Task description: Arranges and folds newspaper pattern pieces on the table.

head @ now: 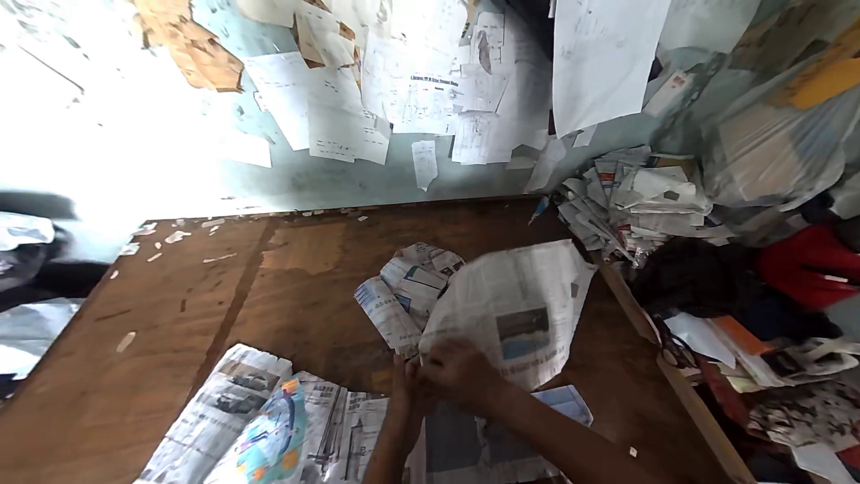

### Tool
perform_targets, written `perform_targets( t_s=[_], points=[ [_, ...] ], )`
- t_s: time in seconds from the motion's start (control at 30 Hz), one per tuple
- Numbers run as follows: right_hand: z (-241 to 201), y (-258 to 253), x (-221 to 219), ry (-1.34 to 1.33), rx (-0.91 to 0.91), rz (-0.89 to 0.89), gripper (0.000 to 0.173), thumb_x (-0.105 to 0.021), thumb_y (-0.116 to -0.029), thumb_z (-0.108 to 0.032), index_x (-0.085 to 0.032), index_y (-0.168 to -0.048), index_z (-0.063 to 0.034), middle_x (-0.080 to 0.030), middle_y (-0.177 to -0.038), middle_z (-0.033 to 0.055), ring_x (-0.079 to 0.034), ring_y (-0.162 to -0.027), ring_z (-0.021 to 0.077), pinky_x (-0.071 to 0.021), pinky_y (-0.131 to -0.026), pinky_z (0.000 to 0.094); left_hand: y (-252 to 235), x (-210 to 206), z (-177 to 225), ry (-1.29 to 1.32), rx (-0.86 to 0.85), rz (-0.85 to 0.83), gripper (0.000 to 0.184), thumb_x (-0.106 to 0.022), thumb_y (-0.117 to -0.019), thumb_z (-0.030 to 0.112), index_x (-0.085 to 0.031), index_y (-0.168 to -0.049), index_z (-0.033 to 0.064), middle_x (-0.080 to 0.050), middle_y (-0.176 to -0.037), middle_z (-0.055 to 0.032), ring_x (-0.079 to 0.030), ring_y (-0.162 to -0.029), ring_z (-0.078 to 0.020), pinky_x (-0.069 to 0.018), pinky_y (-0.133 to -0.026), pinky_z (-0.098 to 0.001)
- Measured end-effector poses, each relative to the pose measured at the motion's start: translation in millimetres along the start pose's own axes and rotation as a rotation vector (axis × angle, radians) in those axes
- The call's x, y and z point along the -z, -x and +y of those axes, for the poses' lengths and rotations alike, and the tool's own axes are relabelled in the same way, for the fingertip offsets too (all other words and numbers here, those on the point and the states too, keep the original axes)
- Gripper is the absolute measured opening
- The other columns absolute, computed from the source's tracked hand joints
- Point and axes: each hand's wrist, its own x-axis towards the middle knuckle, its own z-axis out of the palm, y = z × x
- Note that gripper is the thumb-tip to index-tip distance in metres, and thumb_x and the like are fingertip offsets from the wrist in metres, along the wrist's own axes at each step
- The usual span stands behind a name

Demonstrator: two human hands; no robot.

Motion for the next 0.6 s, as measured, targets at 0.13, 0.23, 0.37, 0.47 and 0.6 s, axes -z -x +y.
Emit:
perform_targets(
  t_s=[0.13,0.23,0.37,0.47,0.6],
  points=[
    [4.4,36.9,-42.4,-0.074,-0.001,-0.133,0.017,-0.062,-0.0991,-0.01,-0.075,-0.109,-0.0155,-0.072,-0.114,0.0086,-0.067,-0.113,0.0268,-0.0503,-0.105,0.0503,-20.7,23.5,-21.5,-0.054,0.066,0.106,0.039,-0.05,-0.1078,0.023,-0.047,-0.14,0.001,-0.069,-0.109,-0.0159,-0.07,-0.09,-0.0229,-0.06,-0.08,-0.0406],
    [5.2,61.9,-35.8,-0.267,-0.129,-0.34,0.034,-0.067,-0.099,-0.025,-0.067,-0.132,-0.0159,-0.065,-0.134,0.0127,-0.058,-0.13,0.0323,-0.0349,-0.117,0.0593,-39.2,37.5,-46.1,-0.24,-0.018,0.144,0.04,-0.062,-0.0998,0.007,-0.05,-0.137,-0.0036,-0.07,-0.108,-0.0163,-0.069,-0.087,-0.0185,-0.0579,-0.078,-0.0361],
    [21.7,105.9,-7.1,-0.429,-0.458,-0.256,0.04,-0.066,-0.0997,-0.031,-0.066,-0.135,-0.0127,-0.065,-0.135,0.0128,-0.057,-0.131,0.0304,-0.0402,-0.115,0.0522,-58.4,52.1,-54.1,-0.39,-0.078,0.2,0.038,-0.062,-0.0984,0.004,-0.052,-0.134,-0.0059,-0.07,-0.112,-0.0185,-0.069,-0.094,-0.0198,-0.0576,-0.085,-0.0385],
    [47.2,146.5,13.2,-0.505,-0.814,-0.041,0.035,-0.062,-0.1013,-0.025,-0.068,-0.131,-0.0064,-0.065,-0.133,0.0144,-0.059,-0.129,0.0267,-0.0447,-0.114,0.0456,-68.7,67.8,-49.7,-0.434,-0.119,0.263,0.034,-0.062,-0.0986,0.005,-0.054,-0.129,-0.0071,-0.069,-0.103,-0.0173,-0.067,-0.086,-0.0174,-0.0573,-0.079,-0.0366],
    [74.2,208.3,24.9,-0.515,-1.169,0.219,0.037,-0.06,-0.1021,-0.014,-0.06,-0.133,0.0057,-0.064,-0.132,0.023,-0.064,-0.122,0.0305,-0.0508,-0.106,0.0438,-77.0,89.0,-36.1,-0.507,-0.133,0.358,0.037,-0.063,-0.0978,0.006,-0.054,-0.131,-0.0063,-0.069,-0.105,-0.018,-0.067,-0.084,-0.0181,-0.0572,-0.076,-0.0369]
  ],
)
